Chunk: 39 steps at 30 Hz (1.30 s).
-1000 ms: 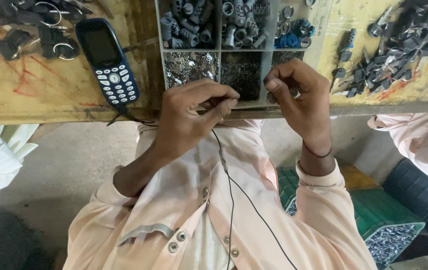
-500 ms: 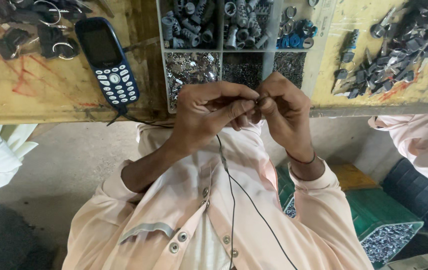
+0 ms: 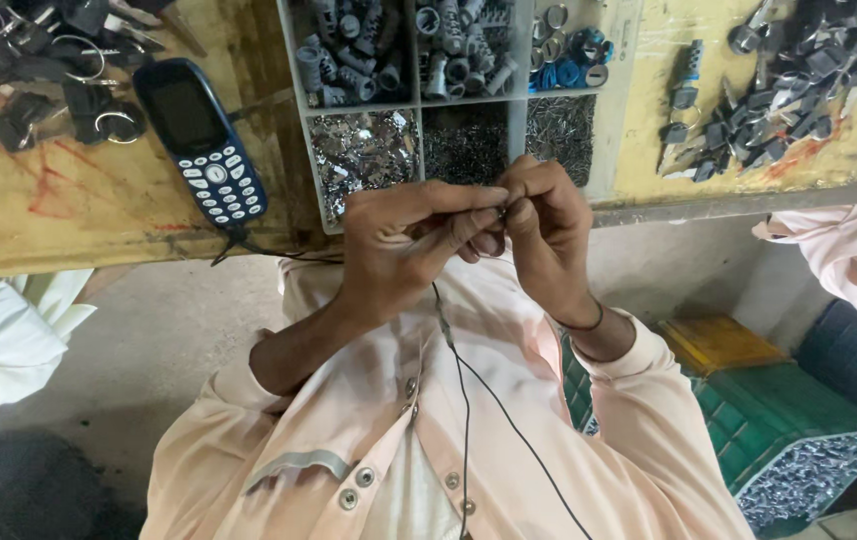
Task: The person sits at a workbench and assembles keychains by hand, threading split rings through plastic key heads and pressing parts together. They place finished pieces aside and pick new components from a compartment tray, occasionally sorting small metal parts into the tray's sections.
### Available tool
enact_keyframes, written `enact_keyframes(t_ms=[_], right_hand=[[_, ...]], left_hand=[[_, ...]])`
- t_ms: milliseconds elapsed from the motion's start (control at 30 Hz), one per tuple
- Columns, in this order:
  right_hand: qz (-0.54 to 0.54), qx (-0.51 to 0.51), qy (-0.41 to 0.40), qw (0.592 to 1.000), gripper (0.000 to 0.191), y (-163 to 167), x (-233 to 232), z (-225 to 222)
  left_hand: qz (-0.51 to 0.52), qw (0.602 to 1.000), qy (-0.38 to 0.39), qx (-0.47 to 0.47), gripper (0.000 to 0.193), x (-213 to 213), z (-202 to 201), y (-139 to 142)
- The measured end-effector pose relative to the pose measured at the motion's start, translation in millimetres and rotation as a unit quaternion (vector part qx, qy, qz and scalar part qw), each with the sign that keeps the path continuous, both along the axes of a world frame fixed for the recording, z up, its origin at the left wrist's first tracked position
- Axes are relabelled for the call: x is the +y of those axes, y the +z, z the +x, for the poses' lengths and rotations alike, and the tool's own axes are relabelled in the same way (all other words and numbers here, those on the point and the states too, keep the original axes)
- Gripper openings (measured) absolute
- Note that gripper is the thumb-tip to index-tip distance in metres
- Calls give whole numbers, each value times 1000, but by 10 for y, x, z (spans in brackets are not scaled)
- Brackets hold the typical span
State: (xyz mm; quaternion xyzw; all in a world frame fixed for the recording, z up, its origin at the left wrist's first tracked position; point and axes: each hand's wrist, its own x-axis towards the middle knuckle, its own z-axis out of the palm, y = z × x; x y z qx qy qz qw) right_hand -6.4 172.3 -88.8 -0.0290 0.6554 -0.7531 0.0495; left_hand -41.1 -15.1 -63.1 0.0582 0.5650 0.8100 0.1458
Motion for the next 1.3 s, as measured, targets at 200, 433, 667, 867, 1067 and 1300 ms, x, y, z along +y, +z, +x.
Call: enact_keyframes(t_ms=[200,433,667,867,1067,1300], right_hand=[[294,204,9,934,13,174,151,-58],[175,94,55,979,34,502,248,-237],[384,110,89,912,19,676,528,-307],[656,153,99,733,16,529,667,-512],[639,167,114,742,17,470,616,-512],[518,110,60,846,14,442,622,-404]], left_hand=[[-38,998,17,-44,19,17,72,88],[-180,982,-46,33,9,-45,28,119],[-99,993,-50,-51,9,-76,55,-104],[-126,989,-74,10,9,-147,-24,-201],[-121,990,-74,22,9,-132,-29,-195],[-125,988,-89,31,10,-102,-90,-63]])
